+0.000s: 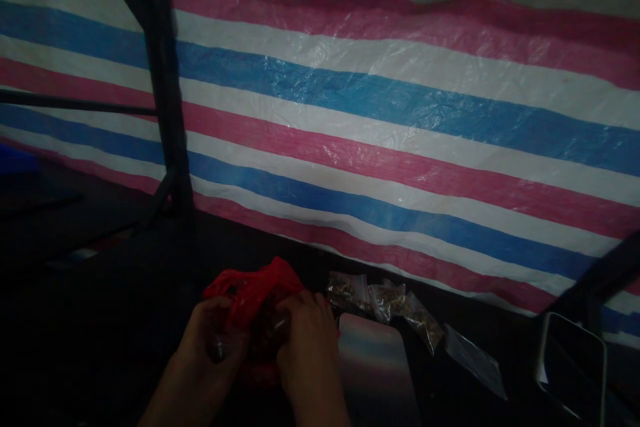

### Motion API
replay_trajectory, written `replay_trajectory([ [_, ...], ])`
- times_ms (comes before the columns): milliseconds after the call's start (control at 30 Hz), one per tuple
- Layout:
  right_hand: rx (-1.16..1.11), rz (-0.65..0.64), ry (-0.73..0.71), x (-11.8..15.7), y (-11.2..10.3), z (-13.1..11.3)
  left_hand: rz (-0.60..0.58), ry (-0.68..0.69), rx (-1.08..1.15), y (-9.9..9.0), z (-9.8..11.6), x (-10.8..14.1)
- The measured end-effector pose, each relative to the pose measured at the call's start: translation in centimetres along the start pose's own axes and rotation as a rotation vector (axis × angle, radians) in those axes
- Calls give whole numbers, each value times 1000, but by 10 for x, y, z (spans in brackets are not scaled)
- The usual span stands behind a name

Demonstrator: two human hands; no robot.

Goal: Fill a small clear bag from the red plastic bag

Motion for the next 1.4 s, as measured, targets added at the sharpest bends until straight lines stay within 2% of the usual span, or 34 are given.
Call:
replay_trajectory([
  [133,115,-15,44,3,-1,0,20,-19,34,-2,3,3],
  [300,136,-26,97,7,-4,-2,45,-25,1,-3,6,13],
  [500,75,47,11,-1,5,-8,82,-59,92,-9,18,12],
  [600,54,40,11,-4,11,-6,101,-73,147,-15,23,9],
  [767,29,44,8,-4,14,-7,10,-152,332,-9,20,5],
  [1000,-30,1,6,-2,12,-4,-56,-293,491,0,15,9],
  [1067,-40,-28,-1,-1,11,-5,-43,-268,459,-4,16,8],
  [1233,19,-17,10,3,4,-3,61,-208,187,-19,18,10],
  [1400,45,-42,-4,4,10,-3,39,-139,132,-14,26,18],
])
Point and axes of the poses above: each hand's wrist, its own x-axis away from the middle knuckle, its own y-axis out of the palm, z = x × y, the point moved 8 cm from there along -x, towards the middle knuckle, and after that the axes turned 13 degrees about -x, right-handed, at the moved point
